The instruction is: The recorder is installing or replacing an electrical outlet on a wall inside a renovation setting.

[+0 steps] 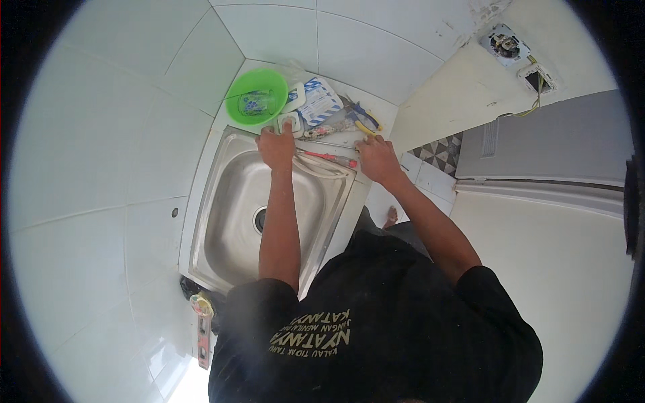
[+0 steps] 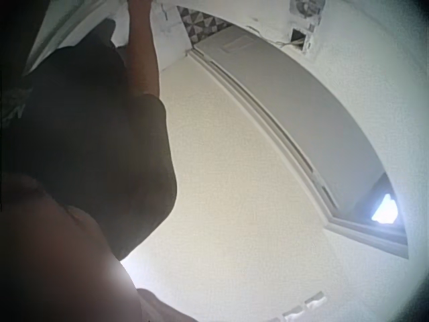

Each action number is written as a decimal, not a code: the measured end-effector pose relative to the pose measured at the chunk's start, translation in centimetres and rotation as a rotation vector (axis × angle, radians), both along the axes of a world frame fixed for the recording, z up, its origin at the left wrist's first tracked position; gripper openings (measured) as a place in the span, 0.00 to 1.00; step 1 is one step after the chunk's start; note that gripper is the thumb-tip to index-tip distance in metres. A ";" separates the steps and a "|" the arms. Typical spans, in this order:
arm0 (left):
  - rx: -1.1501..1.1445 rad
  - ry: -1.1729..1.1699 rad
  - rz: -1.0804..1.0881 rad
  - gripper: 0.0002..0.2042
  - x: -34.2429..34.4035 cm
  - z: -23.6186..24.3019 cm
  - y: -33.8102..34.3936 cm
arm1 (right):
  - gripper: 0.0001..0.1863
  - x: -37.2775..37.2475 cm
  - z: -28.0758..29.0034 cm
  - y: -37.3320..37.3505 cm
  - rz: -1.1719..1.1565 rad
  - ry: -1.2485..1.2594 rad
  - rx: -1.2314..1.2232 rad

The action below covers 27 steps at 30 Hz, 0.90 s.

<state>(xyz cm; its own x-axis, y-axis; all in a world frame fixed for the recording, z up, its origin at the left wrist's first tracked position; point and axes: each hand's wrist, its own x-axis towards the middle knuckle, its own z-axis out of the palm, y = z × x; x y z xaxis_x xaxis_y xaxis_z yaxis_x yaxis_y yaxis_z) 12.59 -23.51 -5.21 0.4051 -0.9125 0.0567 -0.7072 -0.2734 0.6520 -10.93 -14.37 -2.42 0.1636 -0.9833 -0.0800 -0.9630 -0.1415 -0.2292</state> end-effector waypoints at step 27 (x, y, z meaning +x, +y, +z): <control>0.173 1.482 -0.218 0.11 -3.5 9.8 7.7 | 0.23 1.6 12.8 1.6 -0.401 -1.089 0.243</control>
<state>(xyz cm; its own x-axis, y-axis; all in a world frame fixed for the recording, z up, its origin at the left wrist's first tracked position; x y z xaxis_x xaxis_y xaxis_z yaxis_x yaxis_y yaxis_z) 9.14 -15.81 4.54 -0.1425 -0.9132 -0.3818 0.5079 -0.3986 0.7637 -9.31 -12.82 10.42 -0.0552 -0.9580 -0.2814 -0.2095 0.2867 -0.9348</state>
